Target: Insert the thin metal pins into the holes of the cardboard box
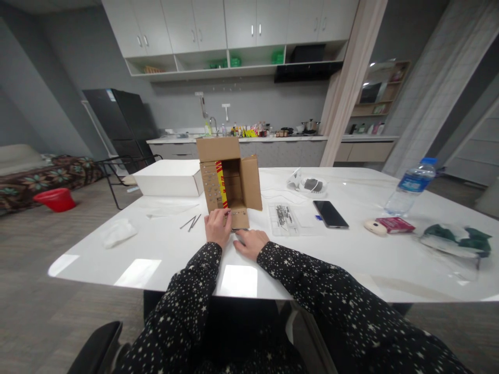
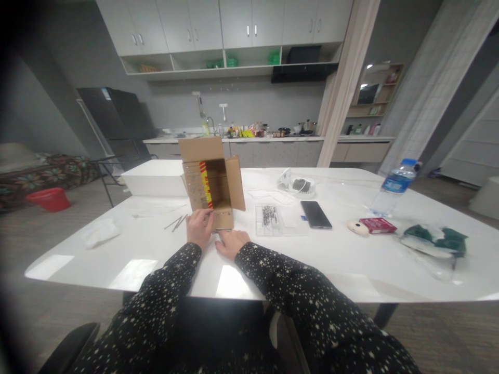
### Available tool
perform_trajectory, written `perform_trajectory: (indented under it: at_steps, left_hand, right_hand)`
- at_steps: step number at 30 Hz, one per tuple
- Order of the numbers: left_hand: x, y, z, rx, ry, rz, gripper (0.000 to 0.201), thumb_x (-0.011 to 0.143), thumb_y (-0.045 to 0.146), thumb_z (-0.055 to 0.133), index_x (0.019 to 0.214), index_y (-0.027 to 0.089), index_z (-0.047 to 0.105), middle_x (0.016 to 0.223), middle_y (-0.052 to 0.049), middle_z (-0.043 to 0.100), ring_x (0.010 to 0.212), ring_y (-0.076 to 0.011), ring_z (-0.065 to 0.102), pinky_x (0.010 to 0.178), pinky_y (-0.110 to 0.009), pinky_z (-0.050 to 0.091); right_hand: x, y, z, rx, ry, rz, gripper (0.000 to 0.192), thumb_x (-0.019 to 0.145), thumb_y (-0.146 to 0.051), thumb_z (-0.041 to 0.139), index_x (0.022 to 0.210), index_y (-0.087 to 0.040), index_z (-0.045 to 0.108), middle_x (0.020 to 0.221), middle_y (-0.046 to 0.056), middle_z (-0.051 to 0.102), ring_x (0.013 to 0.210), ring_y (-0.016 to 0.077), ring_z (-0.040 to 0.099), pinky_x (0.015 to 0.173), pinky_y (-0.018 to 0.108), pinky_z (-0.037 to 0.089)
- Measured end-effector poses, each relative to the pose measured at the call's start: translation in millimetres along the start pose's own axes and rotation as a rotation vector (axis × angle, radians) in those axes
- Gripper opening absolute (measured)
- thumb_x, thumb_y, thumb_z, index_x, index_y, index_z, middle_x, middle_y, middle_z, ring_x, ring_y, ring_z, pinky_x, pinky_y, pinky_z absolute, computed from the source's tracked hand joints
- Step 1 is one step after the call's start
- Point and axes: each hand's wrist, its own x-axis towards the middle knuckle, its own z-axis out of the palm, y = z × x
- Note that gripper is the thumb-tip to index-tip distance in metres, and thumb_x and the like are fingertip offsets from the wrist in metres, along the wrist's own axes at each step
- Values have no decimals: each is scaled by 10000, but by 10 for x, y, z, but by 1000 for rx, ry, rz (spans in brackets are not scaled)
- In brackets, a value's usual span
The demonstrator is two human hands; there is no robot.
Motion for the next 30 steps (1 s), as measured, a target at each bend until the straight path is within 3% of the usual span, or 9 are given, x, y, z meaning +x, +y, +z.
perform_trajectory:
  at_steps: [7, 11, 20, 30]
  left_hand:
    - [-33, -35, 21, -77, -124, 87, 199, 863, 231, 469, 981, 215, 628, 986, -58, 651, 953, -195, 570, 899, -354, 397]
    - [-63, -89, 77, -109, -210, 156, 199, 850, 202, 463, 966, 219, 623, 969, -39, 656, 945, -187, 575, 873, -342, 421]
    - [-85, -94, 104, -89, -345, 156, 193, 861, 217, 464, 956, 229, 631, 998, -40, 663, 986, -197, 578, 898, -369, 415]
    - [-80, -148, 121, -124, -376, 143, 178, 859, 219, 477, 926, 223, 642, 981, -36, 665, 974, -191, 582, 879, -358, 441]
  right_hand:
    - [20, 10, 29, 4, 11, -11, 402, 887, -454, 343, 1162, -250, 555, 994, 70, 688, 848, 225, 638, 706, 312, 408]
    - [33, 12, 28, -9, 2, -9, 380, 880, -457, 359, 1099, -231, 573, 973, 78, 688, 829, 227, 641, 686, 309, 409]
    - [35, 11, 20, -37, -6, -16, 360, 888, -440, 352, 1069, -222, 574, 955, 83, 688, 824, 235, 643, 675, 316, 411]
    - [54, 16, 45, -30, -13, -11, 394, 895, -471, 328, 1097, -236, 572, 972, 85, 685, 833, 238, 638, 692, 326, 410]
